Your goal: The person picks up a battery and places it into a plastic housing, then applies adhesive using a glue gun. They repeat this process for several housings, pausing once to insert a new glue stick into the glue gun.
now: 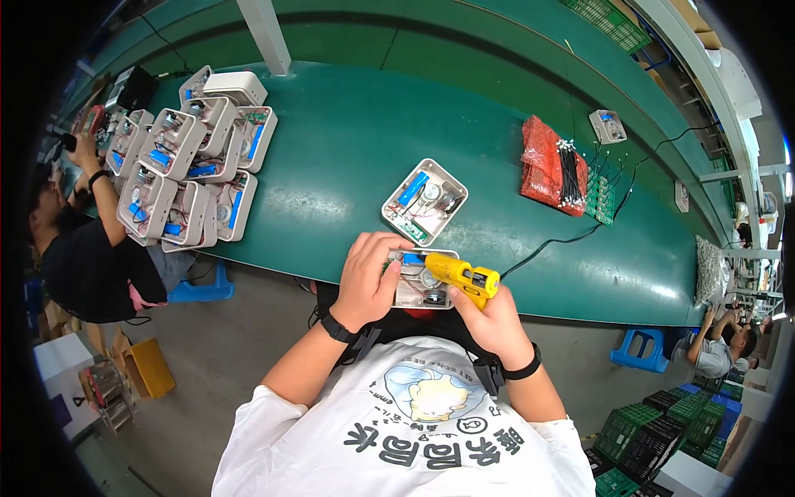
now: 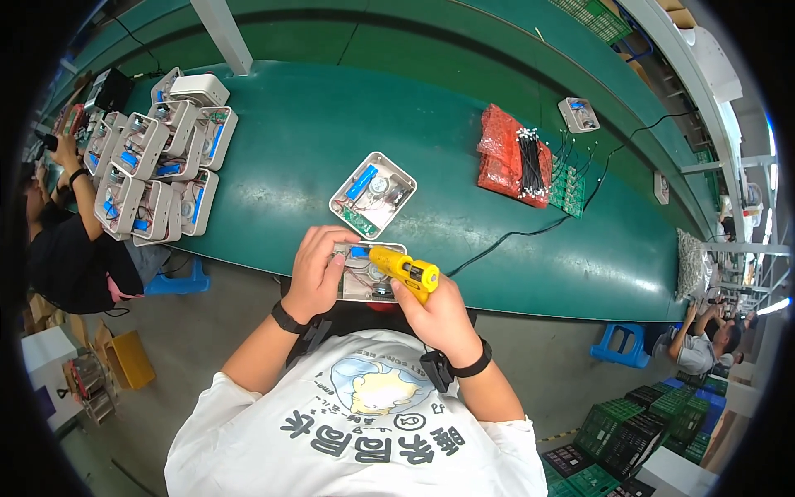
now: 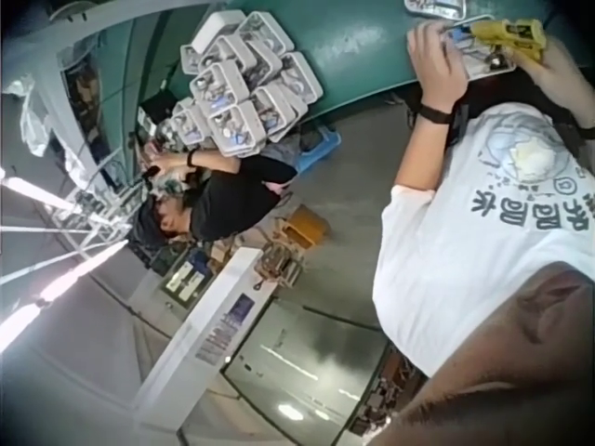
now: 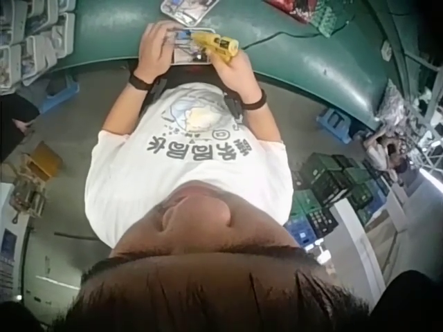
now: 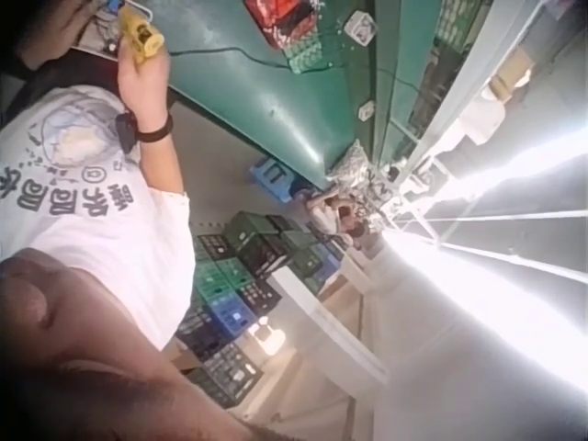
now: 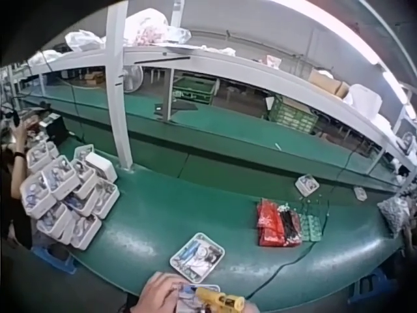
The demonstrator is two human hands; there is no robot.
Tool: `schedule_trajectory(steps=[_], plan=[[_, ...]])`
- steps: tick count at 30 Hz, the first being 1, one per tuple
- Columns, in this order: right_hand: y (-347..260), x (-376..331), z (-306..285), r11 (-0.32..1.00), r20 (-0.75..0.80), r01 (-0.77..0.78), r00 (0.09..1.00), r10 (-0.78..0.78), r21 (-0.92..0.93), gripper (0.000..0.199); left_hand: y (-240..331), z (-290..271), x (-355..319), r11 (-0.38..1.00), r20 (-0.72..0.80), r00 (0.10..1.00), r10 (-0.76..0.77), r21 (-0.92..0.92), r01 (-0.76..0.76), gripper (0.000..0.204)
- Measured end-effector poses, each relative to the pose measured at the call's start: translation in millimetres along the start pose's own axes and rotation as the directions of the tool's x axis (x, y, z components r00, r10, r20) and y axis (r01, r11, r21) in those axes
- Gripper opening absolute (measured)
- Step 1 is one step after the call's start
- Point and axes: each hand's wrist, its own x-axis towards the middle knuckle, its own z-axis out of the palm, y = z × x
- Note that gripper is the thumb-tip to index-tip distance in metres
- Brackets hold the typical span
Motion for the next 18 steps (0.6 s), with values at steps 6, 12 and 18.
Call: schedule_trajectory(steps=[6, 12, 18], plan=[[14.5, 1.7, 7.2, 0.989, 0.039, 0.070, 0.996, -0.076, 0.130, 0.028, 32.9, -24.0, -5.2, 0.991, 0.015, 0.998, 0.065, 0.114, -0.066, 0.067], [67.5, -15.8, -29.1, 0.827, 0.090, -0.139, 0.990, 0.107, 0.544, 0.025, 21.3, -87.5, -47.4, 0.897, -0.124, 0.989, -0.084, 0.422, 0.129, 0.094], [99.8, -15.9, -30.7, 0.654, -0.081, 0.020, 0.995, 0.063, 0.756, 0.026, -39.0, -95.4, 5.2, 0.878, -0.508, 0.857, -0.084, 0.368, 0.305, 0.093]])
